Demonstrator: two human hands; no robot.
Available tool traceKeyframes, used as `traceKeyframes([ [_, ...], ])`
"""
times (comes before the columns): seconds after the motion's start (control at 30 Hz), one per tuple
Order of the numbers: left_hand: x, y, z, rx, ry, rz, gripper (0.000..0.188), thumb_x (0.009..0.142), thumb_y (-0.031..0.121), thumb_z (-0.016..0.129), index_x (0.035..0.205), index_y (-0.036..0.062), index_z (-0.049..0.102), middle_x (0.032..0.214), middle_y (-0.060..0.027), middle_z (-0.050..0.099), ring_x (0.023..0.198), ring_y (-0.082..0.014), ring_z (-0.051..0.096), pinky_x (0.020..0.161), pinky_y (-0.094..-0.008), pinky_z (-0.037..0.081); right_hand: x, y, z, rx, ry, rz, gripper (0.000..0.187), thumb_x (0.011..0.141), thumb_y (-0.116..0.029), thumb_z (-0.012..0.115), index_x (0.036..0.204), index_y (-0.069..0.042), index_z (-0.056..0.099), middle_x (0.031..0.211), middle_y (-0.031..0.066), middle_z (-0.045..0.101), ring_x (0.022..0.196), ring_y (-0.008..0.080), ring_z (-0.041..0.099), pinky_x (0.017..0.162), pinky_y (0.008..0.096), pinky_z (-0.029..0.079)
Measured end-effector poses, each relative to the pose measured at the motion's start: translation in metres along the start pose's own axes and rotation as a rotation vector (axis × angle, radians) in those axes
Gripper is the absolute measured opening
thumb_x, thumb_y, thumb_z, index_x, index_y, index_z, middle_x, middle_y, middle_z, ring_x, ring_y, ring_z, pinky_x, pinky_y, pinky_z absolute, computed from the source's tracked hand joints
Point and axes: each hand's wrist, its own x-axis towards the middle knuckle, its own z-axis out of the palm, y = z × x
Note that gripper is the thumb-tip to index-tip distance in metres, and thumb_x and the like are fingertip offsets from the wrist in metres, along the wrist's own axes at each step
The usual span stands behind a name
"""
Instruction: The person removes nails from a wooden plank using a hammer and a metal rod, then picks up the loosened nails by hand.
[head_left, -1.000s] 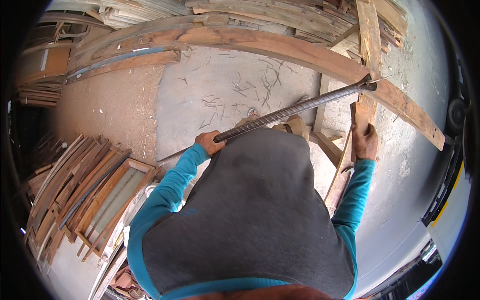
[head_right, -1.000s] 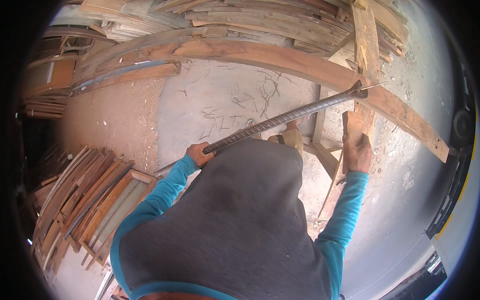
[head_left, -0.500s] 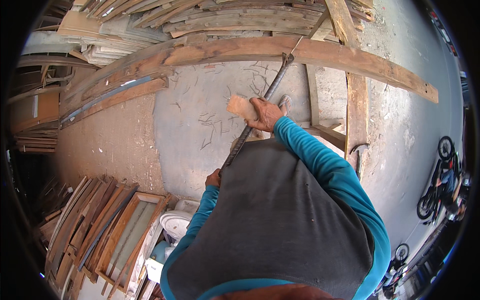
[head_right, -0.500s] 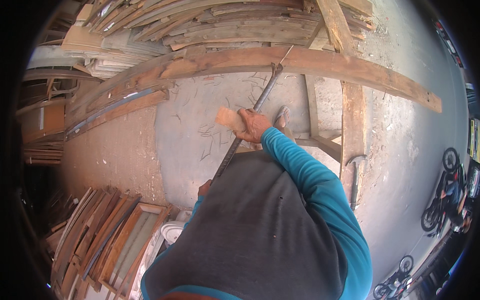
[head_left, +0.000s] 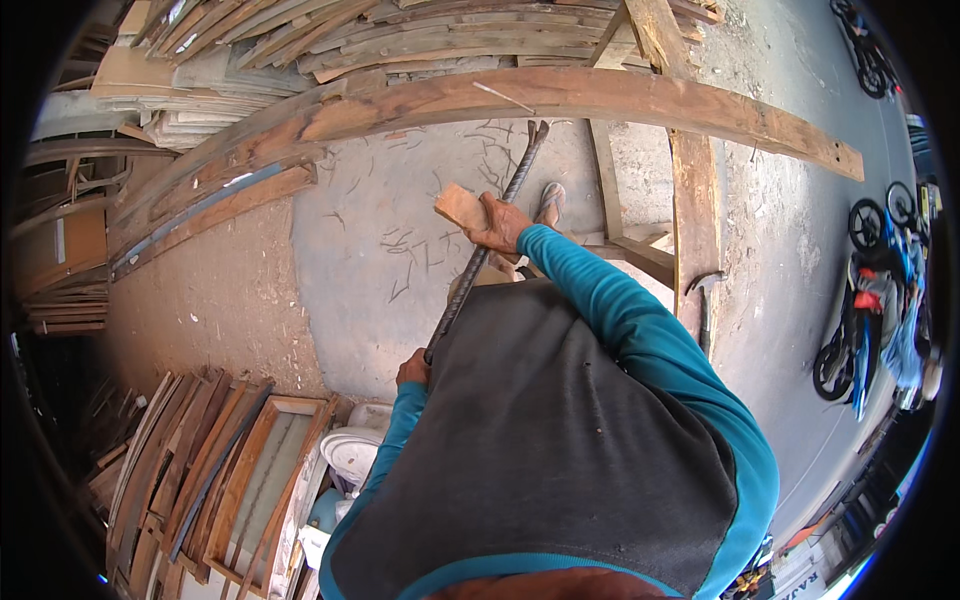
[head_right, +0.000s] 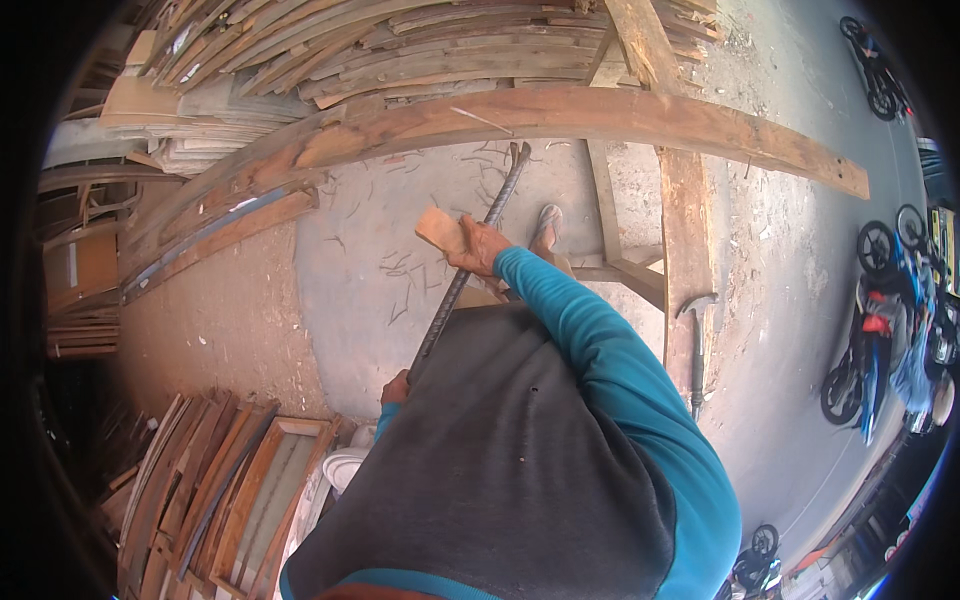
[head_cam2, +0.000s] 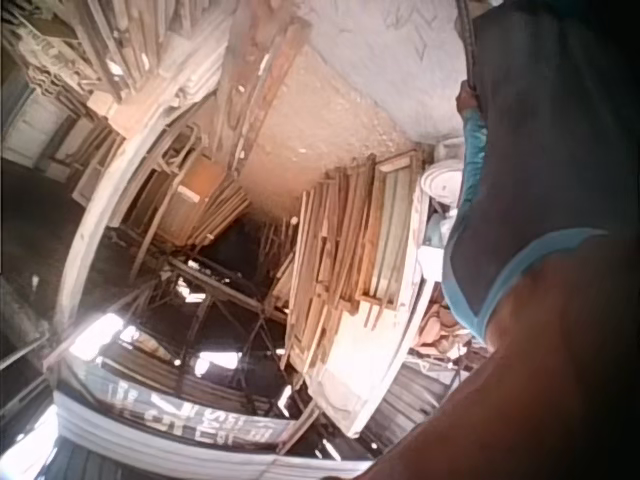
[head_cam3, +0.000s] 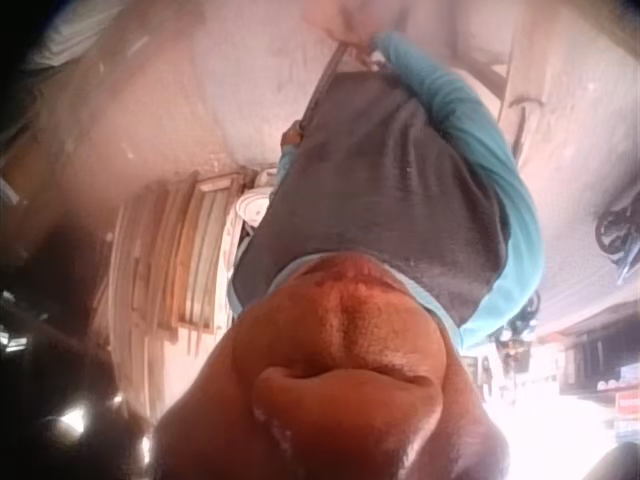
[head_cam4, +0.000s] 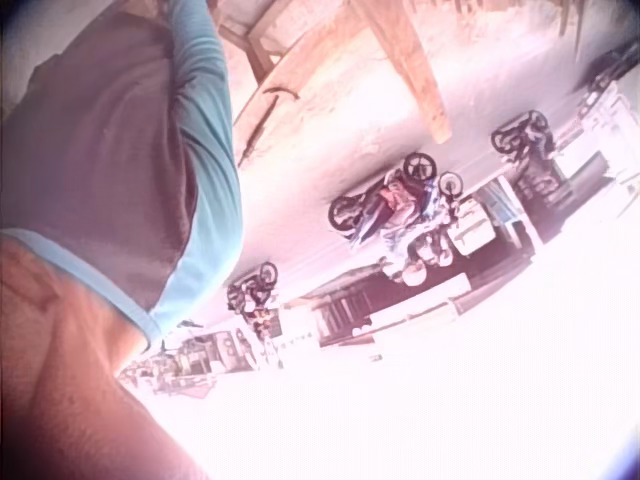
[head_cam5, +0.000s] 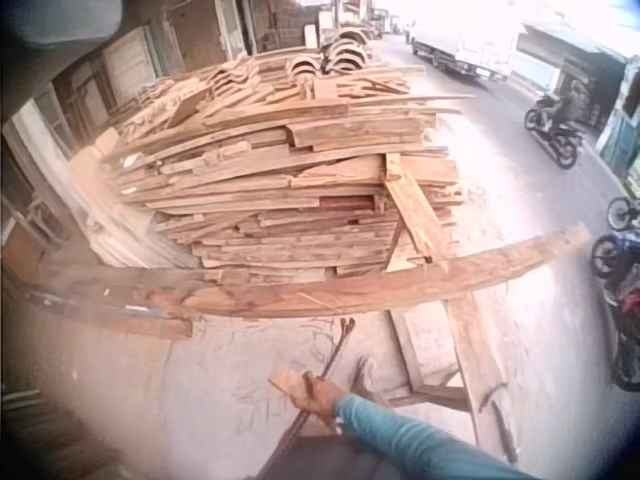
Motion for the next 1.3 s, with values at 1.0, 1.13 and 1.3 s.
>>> traceKeyframes([
  [1.0,0.101,0.017,-0.062,0.272,-0.139,0.115,0.05,0.079,0.051,0.071,0.112,0.0151,0.067,0.115,-0.0162,0.07,0.11,-0.038,0.064,0.093,-0.0487,0.05,-0.186,0.143,-0.199,-0.332,1.079,0.851,0.079,0.081,-0.042,0.073,0.143,-0.006,0.041,0.131,0.0309,0.055,0.123,0.0461,0.053,0.105,0.0495,0.043],
  [1.13,0.072,0.046,-0.087,0.292,-0.122,0.075,0.044,0.086,0.048,0.065,0.111,0.0126,0.068,0.113,-0.017,0.07,0.109,-0.0374,0.065,0.093,-0.0493,0.051,-0.192,0.185,-0.187,-0.346,0.981,0.821,0.078,0.084,-0.042,0.071,0.138,0.006,0.043,0.128,0.0337,0.057,0.118,0.0487,0.055,0.103,0.0508,0.044],
  [1.3,0.055,0.061,-0.112,0.261,-0.151,0.103,0.043,0.092,0.045,0.059,0.115,0.0103,0.066,0.116,-0.0181,0.069,0.111,-0.0375,0.064,0.095,-0.0472,0.05,-0.201,0.229,-0.177,-0.514,1.035,1.046,0.095,0.076,-0.069,0.071,0.151,-0.021,0.037,0.147,0.0151,0.048,0.133,0.0359,0.048,0.106,0.0595,0.037],
])
